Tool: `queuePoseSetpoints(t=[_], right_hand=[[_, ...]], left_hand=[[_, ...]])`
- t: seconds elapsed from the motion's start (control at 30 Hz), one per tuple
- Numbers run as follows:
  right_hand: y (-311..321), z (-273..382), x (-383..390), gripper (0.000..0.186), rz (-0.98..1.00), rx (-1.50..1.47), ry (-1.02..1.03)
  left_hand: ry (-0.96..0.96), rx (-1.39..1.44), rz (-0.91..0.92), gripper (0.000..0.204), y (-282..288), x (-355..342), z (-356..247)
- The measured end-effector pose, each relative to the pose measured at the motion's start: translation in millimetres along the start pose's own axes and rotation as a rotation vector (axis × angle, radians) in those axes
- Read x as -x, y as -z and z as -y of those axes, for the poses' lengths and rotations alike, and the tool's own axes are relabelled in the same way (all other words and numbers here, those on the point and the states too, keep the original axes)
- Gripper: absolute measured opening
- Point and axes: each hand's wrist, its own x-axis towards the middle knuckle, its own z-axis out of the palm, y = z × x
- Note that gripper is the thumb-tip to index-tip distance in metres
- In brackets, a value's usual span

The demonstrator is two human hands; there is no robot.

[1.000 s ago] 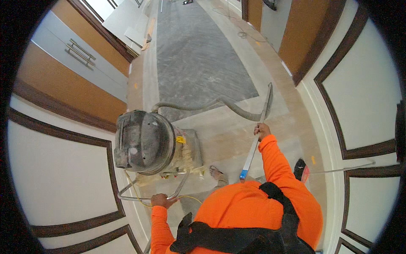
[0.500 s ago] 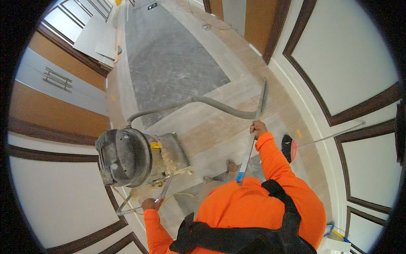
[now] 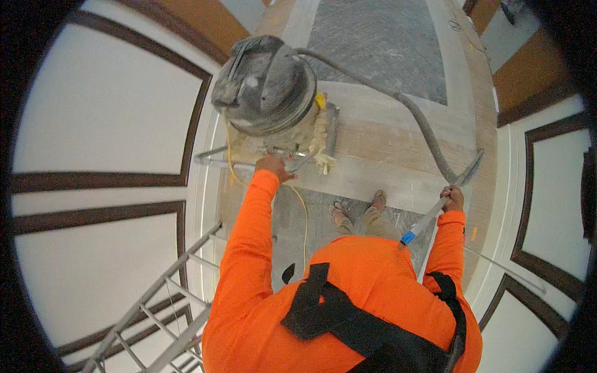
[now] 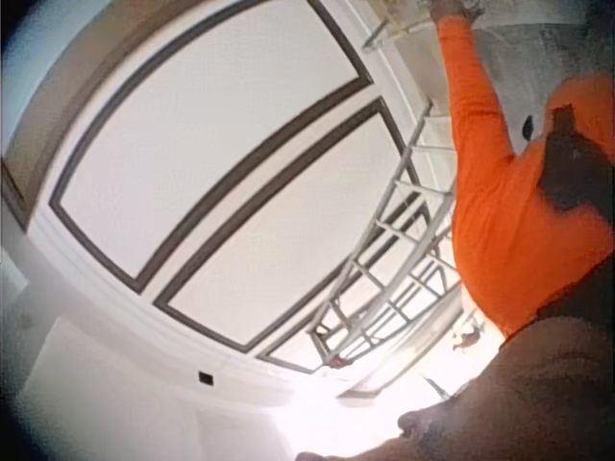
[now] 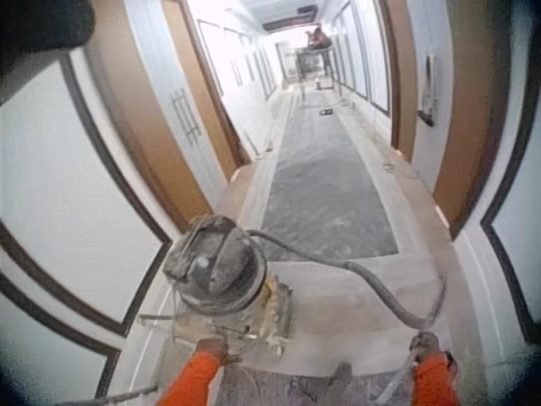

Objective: The person uses a long straight-edge tool to level a floor surface, pulling the tool across the material while standing and bending over the workspace.

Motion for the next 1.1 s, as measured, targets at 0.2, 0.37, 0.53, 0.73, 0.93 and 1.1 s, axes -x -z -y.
queuePoseSetpoints(t=[0.2,0.37,0.53,0.73,0.93,1.1], right_hand=[[-6.4,7.8,37.2,0.011,0.033,0.053,-0.009],[-16.3,37.7,39.0,0.010,0.034,0.092,-0.002],[-46.7,60.0,20.7,0.010,0.218,-0.032,-0.038],[-48.8,65.0,-61.3,0.010,0.194,-0.042,-0.161],[-108.8,58.5,-69.0,0.011,0.041,-0.021,-0.178],[-127.6,56.0,-85.3,0.017,0.149,0.184,-0.169]], left_hand=[[-0.031,0.063,0.021,0.072,8.1,11.2,-0.9],[0.016,0.118,0.004,0.075,29.6,22.8,-17.0],[0.168,0.255,-0.101,0.069,-12.1,9.5,-13.1],[0.570,0.230,-0.734,0.057,-1.6,27.2,-42.4],[1.302,1.799,-0.499,0.065,-79.8,-14.8,-7.5],[1.734,1.125,-1.155,0.054,-150.6,-57.3,-6.7]])
